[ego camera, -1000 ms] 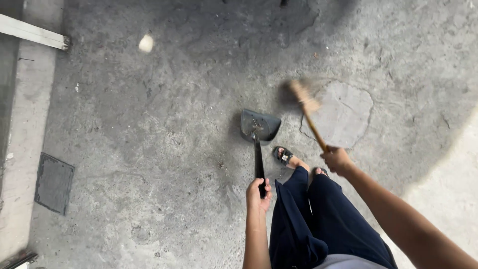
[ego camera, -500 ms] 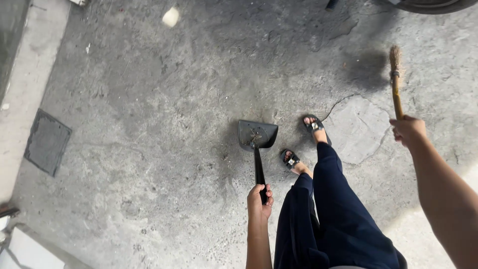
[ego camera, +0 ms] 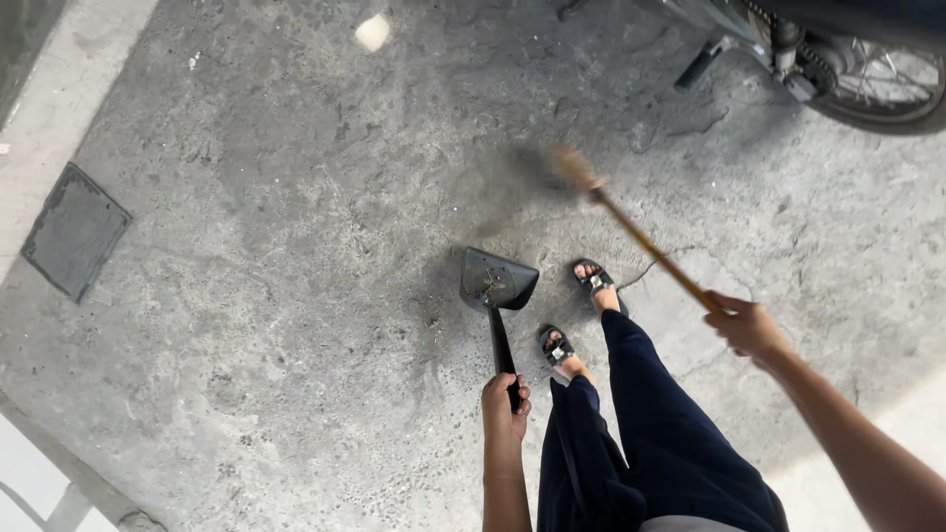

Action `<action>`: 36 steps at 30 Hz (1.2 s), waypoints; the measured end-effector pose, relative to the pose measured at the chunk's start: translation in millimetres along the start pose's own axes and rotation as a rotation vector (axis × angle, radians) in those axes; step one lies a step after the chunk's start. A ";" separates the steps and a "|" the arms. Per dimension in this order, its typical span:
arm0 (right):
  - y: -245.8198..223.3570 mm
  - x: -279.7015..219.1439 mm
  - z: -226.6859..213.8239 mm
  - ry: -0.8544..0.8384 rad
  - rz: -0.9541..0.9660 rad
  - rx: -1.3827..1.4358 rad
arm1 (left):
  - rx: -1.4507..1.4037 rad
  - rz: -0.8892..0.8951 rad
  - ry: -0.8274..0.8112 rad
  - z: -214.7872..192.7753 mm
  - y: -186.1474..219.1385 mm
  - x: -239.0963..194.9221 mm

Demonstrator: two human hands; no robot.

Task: The person sweeps a concrete floor area using a broom and dustpan. They gather debris into the dustpan while moving around a parked motorcycle and a storefront entrance.

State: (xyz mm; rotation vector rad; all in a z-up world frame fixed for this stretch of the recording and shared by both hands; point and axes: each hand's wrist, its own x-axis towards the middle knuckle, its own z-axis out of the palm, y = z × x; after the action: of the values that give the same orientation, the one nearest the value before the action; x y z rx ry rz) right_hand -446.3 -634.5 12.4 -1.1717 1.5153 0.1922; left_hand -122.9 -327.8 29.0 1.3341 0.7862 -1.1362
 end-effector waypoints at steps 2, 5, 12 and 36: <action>-12.1 18.7 -44.9 0.126 0.072 0.020 | -0.050 -0.009 -0.030 11.4 0.9 6.8; -58.4 74.7 -92.5 0.212 0.131 0.032 | -0.105 -0.024 0.000 30.7 6.1 2.7; -48.8 334.6 -81.9 0.124 0.173 0.330 | -0.140 0.026 -0.013 78.3 19.4 -29.4; -297.4 198.0 164.0 -0.099 -0.206 -0.669 | -0.717 0.022 0.189 57.8 -20.4 -66.9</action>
State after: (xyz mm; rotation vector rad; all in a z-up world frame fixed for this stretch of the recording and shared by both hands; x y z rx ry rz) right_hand -88.8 -777.8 -66.5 -1.8035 1.2611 0.6408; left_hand -172.2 -370.3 92.3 0.8392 1.1750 -0.6119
